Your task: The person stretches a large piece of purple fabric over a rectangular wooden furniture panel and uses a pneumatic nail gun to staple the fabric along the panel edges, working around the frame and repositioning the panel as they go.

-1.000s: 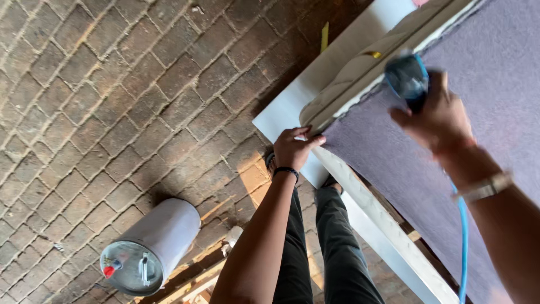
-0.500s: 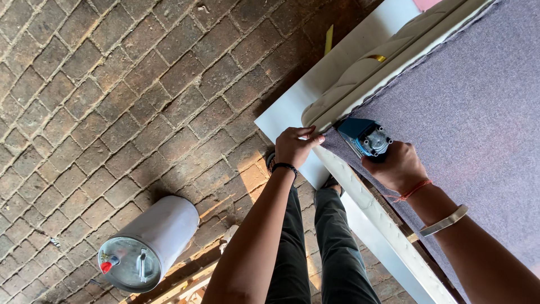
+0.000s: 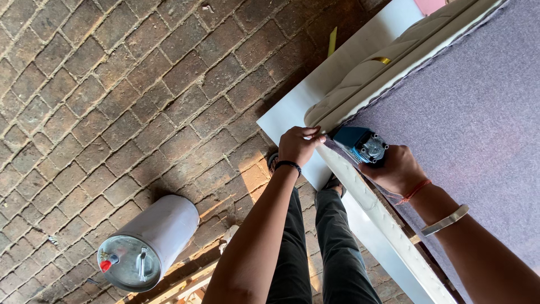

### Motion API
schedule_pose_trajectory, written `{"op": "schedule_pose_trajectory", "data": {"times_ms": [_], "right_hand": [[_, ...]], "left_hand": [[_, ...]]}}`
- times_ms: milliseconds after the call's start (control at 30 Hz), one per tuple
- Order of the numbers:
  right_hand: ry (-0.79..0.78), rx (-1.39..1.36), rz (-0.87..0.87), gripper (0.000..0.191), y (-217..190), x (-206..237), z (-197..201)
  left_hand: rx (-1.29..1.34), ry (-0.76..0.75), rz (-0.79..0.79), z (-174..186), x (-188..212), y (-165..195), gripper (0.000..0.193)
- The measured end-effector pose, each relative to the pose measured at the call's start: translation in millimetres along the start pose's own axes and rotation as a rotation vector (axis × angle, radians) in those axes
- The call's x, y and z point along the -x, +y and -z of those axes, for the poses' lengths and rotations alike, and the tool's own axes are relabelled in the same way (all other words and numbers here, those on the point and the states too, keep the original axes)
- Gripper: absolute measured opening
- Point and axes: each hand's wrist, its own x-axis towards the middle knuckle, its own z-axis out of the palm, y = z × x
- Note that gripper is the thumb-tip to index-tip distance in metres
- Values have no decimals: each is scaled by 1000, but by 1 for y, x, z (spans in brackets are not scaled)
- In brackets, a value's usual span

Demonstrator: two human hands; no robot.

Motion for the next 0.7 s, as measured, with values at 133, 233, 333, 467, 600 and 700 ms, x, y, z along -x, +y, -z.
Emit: {"op": "schedule_pose_trajectory", "data": {"times_ms": [133,233,333,467,600,700], "right_hand": [[4,63,109,37,-2,-1,0],[-7,84,135,36,-6,0,0],[38,48,174,35,-13,6,2],[-8,29,12,28,-31,17,6],[-9,145,-21,27,-49,21,9],[5,78,-4,28,-49,23,9]], "left_hand": [[47,-42,62,4,-2,4,31],[96,-46,95,5,0,6,30],[105,-42,115,6,-1,6,31],[303,-130,205,10,-1,-1,37],[412,-139,317,15,14,-12,41],[324,-44,187,13,40,-16,53]]}}
